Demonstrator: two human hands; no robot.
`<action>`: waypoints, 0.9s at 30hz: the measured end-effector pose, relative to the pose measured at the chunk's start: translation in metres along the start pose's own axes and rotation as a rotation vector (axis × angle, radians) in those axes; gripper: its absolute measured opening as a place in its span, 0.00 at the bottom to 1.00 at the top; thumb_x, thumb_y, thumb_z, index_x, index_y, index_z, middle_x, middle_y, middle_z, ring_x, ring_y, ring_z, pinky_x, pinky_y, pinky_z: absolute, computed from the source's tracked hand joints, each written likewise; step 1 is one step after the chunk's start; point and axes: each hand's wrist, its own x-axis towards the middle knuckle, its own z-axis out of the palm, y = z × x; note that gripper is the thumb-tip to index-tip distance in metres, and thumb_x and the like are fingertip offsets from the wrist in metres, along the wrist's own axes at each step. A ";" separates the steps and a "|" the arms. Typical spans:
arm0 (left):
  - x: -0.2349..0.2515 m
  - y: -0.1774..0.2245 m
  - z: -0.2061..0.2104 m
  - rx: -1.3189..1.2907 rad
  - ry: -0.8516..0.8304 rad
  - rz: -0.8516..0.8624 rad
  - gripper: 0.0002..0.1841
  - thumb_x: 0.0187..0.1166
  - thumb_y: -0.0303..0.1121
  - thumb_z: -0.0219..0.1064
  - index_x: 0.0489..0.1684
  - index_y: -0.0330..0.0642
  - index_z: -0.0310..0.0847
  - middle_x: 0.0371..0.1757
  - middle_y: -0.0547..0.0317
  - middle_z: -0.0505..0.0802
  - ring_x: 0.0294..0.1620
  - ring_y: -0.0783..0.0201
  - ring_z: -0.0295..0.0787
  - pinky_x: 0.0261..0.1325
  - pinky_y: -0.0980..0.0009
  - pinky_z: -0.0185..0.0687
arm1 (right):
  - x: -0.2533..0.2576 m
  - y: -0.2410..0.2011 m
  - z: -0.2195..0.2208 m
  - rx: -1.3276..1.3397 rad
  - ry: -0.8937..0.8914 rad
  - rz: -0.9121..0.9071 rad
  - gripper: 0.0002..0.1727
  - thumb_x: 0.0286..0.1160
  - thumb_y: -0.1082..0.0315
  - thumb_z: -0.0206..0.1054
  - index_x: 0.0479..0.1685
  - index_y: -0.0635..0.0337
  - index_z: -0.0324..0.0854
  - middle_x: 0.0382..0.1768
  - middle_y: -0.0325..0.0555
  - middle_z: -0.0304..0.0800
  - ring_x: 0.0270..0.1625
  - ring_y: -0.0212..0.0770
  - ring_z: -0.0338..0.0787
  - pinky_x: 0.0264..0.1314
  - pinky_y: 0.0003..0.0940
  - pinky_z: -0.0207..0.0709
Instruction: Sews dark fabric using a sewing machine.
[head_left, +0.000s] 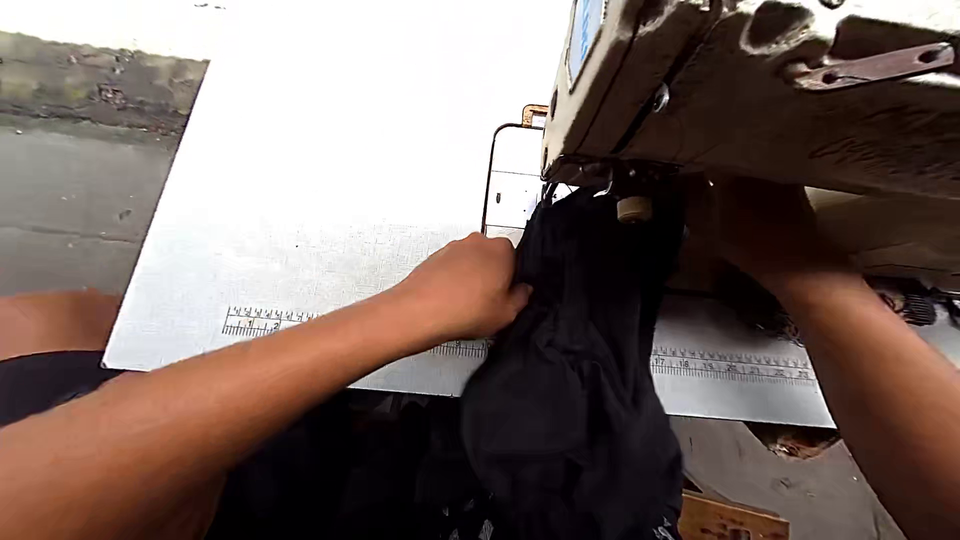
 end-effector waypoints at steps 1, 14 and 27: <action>-0.005 -0.003 0.010 -0.016 0.039 0.043 0.23 0.86 0.51 0.63 0.19 0.49 0.84 0.15 0.64 0.84 0.18 0.65 0.83 0.24 0.58 0.79 | -0.009 -0.018 -0.011 0.058 0.002 0.069 0.23 0.92 0.56 0.52 0.65 0.67 0.81 0.60 0.73 0.86 0.63 0.75 0.86 0.62 0.77 0.74; 0.014 0.011 0.106 0.368 0.896 0.491 0.26 0.93 0.45 0.51 0.59 0.31 0.90 0.70 0.42 0.90 0.75 0.48 0.86 0.78 0.54 0.77 | -0.075 -0.051 -0.034 0.025 -0.007 -0.044 0.23 0.79 0.71 0.59 0.73 0.62 0.82 0.50 0.70 0.87 0.37 0.69 0.91 0.28 0.61 0.81; -0.011 0.041 0.129 0.410 0.801 0.546 0.18 0.86 0.25 0.51 0.58 0.29 0.88 0.61 0.38 0.94 0.67 0.44 0.91 0.72 0.55 0.82 | -0.050 -0.127 -0.030 0.250 0.119 -0.058 0.12 0.79 0.64 0.66 0.44 0.61 0.93 0.32 0.48 0.89 0.36 0.45 0.89 0.33 0.36 0.80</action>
